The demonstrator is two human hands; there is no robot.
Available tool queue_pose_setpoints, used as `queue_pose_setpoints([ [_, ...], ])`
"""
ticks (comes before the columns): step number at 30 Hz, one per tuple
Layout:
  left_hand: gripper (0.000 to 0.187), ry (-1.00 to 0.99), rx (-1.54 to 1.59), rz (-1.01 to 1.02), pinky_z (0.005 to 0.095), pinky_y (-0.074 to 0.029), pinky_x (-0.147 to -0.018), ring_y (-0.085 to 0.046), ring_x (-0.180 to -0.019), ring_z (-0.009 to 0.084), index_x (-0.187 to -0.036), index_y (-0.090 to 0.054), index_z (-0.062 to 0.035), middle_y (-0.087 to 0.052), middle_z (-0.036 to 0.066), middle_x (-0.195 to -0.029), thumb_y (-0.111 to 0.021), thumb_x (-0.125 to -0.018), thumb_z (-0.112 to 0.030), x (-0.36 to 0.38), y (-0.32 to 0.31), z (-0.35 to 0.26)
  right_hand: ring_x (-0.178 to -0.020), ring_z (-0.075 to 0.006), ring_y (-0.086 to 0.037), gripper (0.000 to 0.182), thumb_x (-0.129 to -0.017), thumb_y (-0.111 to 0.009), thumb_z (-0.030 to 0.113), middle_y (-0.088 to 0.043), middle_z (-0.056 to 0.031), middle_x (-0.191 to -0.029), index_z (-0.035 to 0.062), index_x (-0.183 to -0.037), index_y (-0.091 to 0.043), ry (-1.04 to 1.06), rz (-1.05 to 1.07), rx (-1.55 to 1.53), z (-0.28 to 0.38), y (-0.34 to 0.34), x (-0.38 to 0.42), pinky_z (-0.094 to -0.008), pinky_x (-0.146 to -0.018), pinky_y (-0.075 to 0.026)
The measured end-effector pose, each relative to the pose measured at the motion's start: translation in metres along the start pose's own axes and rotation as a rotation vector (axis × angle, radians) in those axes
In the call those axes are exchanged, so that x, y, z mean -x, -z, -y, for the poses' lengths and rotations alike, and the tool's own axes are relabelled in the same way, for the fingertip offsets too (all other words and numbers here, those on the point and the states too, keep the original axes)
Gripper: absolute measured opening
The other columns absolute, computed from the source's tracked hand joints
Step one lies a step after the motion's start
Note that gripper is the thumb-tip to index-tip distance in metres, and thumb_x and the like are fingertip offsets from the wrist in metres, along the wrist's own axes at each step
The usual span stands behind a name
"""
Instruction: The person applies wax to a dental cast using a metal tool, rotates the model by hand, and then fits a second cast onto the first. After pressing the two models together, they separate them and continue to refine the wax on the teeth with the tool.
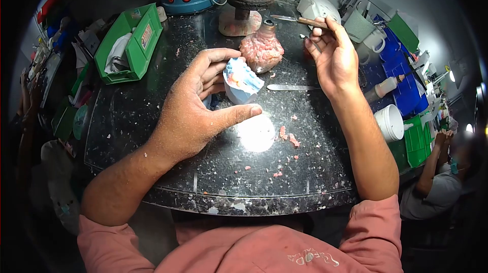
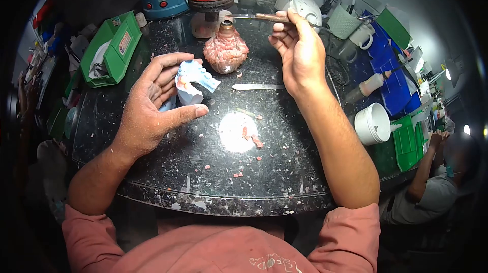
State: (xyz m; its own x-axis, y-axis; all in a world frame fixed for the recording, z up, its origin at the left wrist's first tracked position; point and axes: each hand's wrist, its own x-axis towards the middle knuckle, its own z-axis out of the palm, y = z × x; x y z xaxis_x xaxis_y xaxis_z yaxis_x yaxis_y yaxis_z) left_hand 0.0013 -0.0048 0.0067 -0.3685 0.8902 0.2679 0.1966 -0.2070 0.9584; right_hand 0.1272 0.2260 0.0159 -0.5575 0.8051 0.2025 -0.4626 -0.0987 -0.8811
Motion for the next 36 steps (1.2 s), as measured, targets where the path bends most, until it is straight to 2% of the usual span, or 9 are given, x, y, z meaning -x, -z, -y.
queue_pose_setpoints([
  [3, 0.073, -0.008, -0.026, 0.006, 0.0340, -0.036, -0.106, -0.050, -0.120, 0.0197, -0.131, -0.042, -0.0055, -0.052, 0.016, -0.129, -0.081, -0.069, -0.006, -0.002, 0.000, 0.002, -0.076, -0.0110, -0.055, 0.024, -0.094, -0.054, 0.026, -0.059, -0.0013, -0.080, 0.0038, -0.096, -0.063, 0.029, 0.000, 0.007, 0.004, -0.001, 0.001, -0.0286, -0.078, -0.046],
  [5, 0.073, -0.020, -0.050, -0.004, 0.0340, -0.036, -0.106, -0.050, -0.120, 0.0197, -0.131, -0.042, -0.0052, -0.052, 0.016, -0.129, -0.081, -0.069, -0.006, -0.002, 0.001, 0.003, -0.076, -0.0100, -0.055, 0.022, -0.094, -0.054, 0.025, -0.060, -0.0013, -0.081, 0.0039, -0.095, -0.063, 0.077, 0.134, 0.017, 0.007, -0.005, 0.007, -0.0278, -0.077, -0.045],
  [6, 0.073, -0.016, -0.052, -0.011, 0.0341, -0.036, -0.106, -0.050, -0.120, 0.0197, -0.131, -0.042, -0.0046, -0.052, 0.016, -0.129, -0.081, -0.069, -0.006, -0.003, 0.001, 0.002, -0.076, -0.0100, -0.055, 0.022, -0.094, -0.054, 0.025, -0.060, -0.0013, -0.081, 0.0039, -0.095, -0.063, 0.071, 0.134, 0.013, 0.010, -0.010, 0.012, -0.0278, -0.077, -0.045],
  [8, 0.073, -0.008, -0.055, -0.018, 0.0342, -0.036, -0.106, -0.050, -0.120, 0.0197, -0.131, -0.043, -0.0039, -0.051, 0.016, -0.129, -0.080, -0.069, -0.006, -0.002, 0.001, 0.001, -0.076, -0.0093, -0.054, 0.024, -0.095, -0.051, 0.024, -0.057, -0.0012, -0.080, 0.0024, -0.099, -0.061, 0.063, 0.240, 0.103, 0.014, -0.024, 0.024, -0.0300, -0.079, -0.044],
  [13, 0.071, -0.005, -0.041, 0.003, 0.0322, -0.039, -0.103, -0.052, -0.116, 0.0173, -0.132, -0.044, -0.0013, -0.052, 0.013, -0.126, -0.078, -0.069, -0.003, -0.003, 0.001, 0.001, -0.077, -0.0115, -0.053, 0.022, -0.095, -0.050, 0.020, -0.060, -0.0072, -0.095, 0.0008, -0.100, -0.058, 0.125, 0.354, 0.197, 0.012, -0.036, 0.038, -0.0274, -0.078, -0.044],
  [16, 0.070, -0.025, -0.070, -0.008, 0.0310, -0.041, -0.101, -0.052, -0.114, 0.0160, -0.132, -0.046, -0.0013, -0.053, 0.012, -0.125, -0.078, -0.070, -0.002, -0.002, 0.001, 0.001, -0.074, -0.0097, -0.058, 0.015, -0.093, -0.056, 0.017, -0.065, -0.0048, -0.089, 0.0029, -0.093, -0.062, 0.169, 0.385, 0.157, 0.010, -0.036, 0.038, -0.0238, -0.073, -0.047],
  [36, 0.070, -0.042, -0.053, -0.002, 0.0322, -0.037, -0.104, -0.049, -0.119, 0.0171, -0.130, -0.045, -0.0023, -0.051, 0.012, -0.128, -0.079, -0.069, -0.002, -0.002, 0.002, 0.001, -0.077, -0.0119, -0.062, 0.016, -0.095, -0.052, 0.013, -0.066, -0.0074, -0.090, 0.0010, -0.096, -0.062, 0.204, 0.476, 0.159, 0.005, -0.033, 0.036, -0.0245, -0.072, -0.048],
])
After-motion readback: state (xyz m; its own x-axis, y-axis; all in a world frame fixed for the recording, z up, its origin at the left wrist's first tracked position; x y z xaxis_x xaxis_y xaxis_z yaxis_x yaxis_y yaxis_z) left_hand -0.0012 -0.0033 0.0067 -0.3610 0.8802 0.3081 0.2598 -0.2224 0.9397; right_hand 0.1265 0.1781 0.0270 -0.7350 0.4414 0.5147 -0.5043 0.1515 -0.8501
